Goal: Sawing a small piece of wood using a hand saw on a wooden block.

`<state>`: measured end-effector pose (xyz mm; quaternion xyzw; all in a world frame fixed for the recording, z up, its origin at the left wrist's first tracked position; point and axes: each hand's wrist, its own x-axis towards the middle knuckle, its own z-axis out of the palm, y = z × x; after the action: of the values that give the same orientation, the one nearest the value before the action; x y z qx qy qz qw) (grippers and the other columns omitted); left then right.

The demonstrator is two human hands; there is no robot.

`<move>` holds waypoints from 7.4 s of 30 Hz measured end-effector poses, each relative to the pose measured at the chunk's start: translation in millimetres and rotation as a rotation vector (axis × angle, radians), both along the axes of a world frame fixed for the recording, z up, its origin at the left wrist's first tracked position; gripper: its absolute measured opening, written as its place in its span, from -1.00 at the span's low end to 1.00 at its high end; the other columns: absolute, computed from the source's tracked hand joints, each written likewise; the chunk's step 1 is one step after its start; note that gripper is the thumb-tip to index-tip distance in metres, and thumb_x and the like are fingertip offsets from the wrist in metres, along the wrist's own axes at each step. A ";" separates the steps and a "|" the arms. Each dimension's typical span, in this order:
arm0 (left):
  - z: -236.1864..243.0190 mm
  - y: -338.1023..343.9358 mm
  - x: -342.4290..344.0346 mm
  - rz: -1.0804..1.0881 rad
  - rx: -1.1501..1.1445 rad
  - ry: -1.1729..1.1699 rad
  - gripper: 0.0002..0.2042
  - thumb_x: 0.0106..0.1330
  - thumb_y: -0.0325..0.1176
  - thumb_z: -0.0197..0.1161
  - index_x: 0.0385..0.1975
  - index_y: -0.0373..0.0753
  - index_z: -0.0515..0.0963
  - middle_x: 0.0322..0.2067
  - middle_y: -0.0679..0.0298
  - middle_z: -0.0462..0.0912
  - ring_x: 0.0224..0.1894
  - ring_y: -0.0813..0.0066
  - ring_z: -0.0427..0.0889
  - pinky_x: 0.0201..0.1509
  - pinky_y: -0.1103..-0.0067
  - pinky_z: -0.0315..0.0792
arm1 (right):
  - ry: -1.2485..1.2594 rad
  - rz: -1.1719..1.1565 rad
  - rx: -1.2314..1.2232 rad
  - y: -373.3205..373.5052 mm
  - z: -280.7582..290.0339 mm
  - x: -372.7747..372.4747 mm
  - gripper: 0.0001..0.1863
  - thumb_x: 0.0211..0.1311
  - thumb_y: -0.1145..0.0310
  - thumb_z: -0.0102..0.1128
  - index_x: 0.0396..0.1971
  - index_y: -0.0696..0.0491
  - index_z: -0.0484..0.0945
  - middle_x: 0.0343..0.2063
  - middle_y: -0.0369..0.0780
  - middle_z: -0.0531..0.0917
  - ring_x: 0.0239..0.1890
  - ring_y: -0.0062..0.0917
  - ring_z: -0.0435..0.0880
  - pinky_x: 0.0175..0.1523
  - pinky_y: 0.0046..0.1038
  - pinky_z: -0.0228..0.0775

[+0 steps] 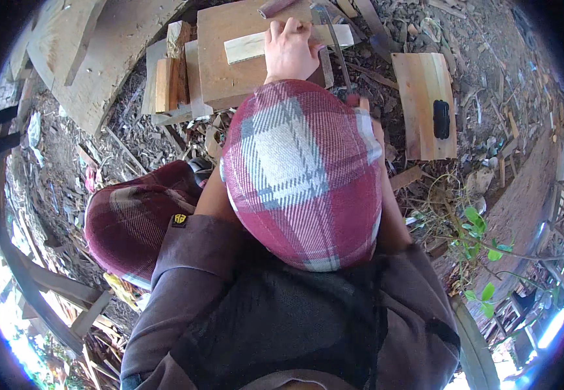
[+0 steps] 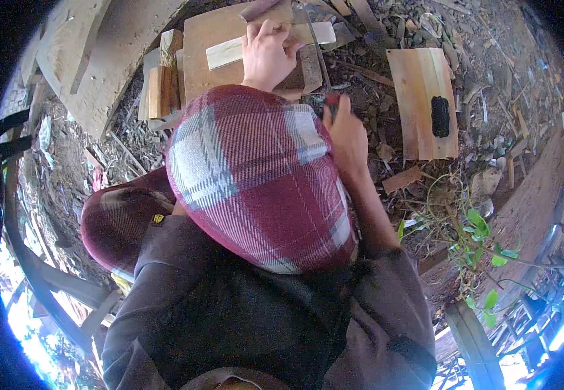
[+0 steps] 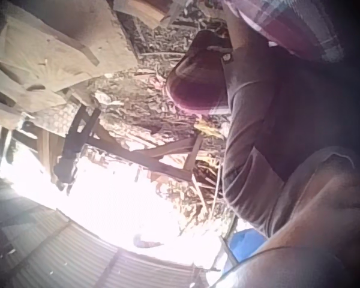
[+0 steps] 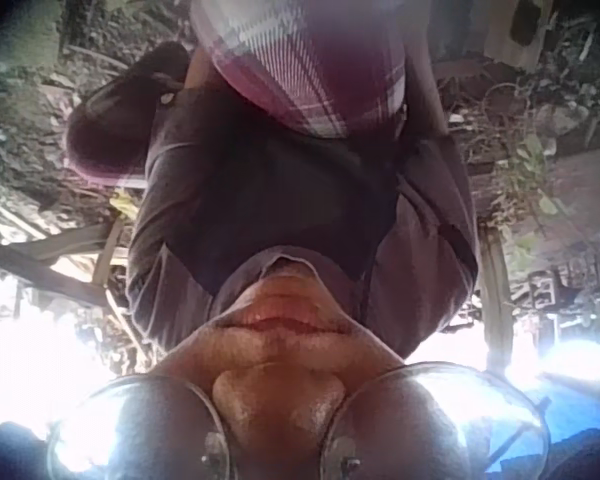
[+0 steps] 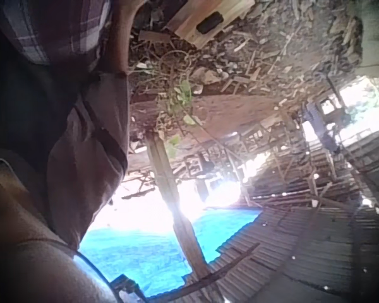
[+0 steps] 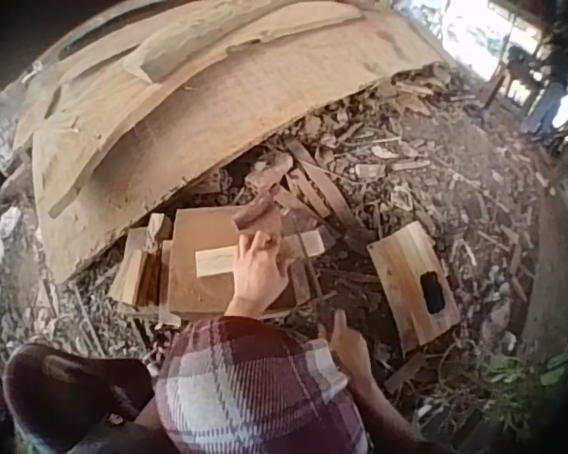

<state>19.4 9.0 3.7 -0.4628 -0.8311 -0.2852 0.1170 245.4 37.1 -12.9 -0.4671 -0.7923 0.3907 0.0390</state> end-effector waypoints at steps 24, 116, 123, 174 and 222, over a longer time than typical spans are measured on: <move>-4.3 -13.3 -15.9 0.008 -0.022 0.067 -0.59 0.03 -0.16 0.40 -0.06 -0.02 0.67 -0.10 0.36 0.57 0.08 0.15 0.42 0.18 0.26 0.31 | -0.148 0.121 0.101 4.5 73.0 -48.5 -0.63 0.35 0.10 0.02 -0.03 0.05 0.38 -0.40 0.17 0.65 -0.28 0.13 0.65 -0.16 0.05 0.49; 22.0 -17.9 -10.1 0.005 -0.116 -0.119 -0.68 0.07 -0.31 0.26 -0.14 -0.23 0.60 -0.11 0.15 0.45 0.06 0.08 0.35 0.06 0.20 0.27 | -0.259 0.230 0.179 -3.5 124.5 -12.2 -0.66 0.34 0.13 0.06 -0.12 0.11 0.47 -0.37 0.14 0.66 -0.26 0.11 0.64 -0.14 0.03 0.47; 23.1 -17.8 -10.3 -0.100 -0.037 -0.065 -0.68 0.09 -0.32 0.27 -0.13 -0.24 0.60 -0.11 0.16 0.46 0.07 0.04 0.35 0.17 0.21 0.28 | -0.228 0.185 0.211 -7.4 109.2 -4.9 -0.66 0.33 0.12 0.06 -0.07 0.06 0.45 -0.40 0.11 0.67 -0.27 0.10 0.65 -0.17 0.03 0.48; 16.5 -23.0 -8.7 -0.069 -0.026 -0.122 -0.66 0.04 -0.32 0.27 -0.14 -0.23 0.61 -0.12 0.15 0.48 0.07 0.05 0.36 0.18 0.25 0.29 | -0.267 0.108 -0.002 -5.8 87.3 -40.3 -0.59 0.30 0.08 0.08 -0.02 0.06 0.42 -0.35 0.22 0.64 -0.16 0.17 0.62 -0.08 0.05 0.45; 2.6 -16.0 -12.4 -0.028 -0.039 -0.058 -0.62 0.02 -0.20 0.43 -0.12 -0.15 0.66 -0.14 0.29 0.52 0.07 0.20 0.45 0.16 0.34 0.41 | -0.364 0.272 0.150 29.4 110.7 -60.1 -0.52 0.24 0.07 0.11 -0.02 0.15 0.50 -0.14 0.22 0.61 -0.01 0.13 0.58 0.10 -0.02 0.42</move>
<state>6.9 -7.0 6.2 -0.4682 -0.8330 -0.2840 0.0796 185.3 66.4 97.8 -0.4146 -0.8686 0.2418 -0.1231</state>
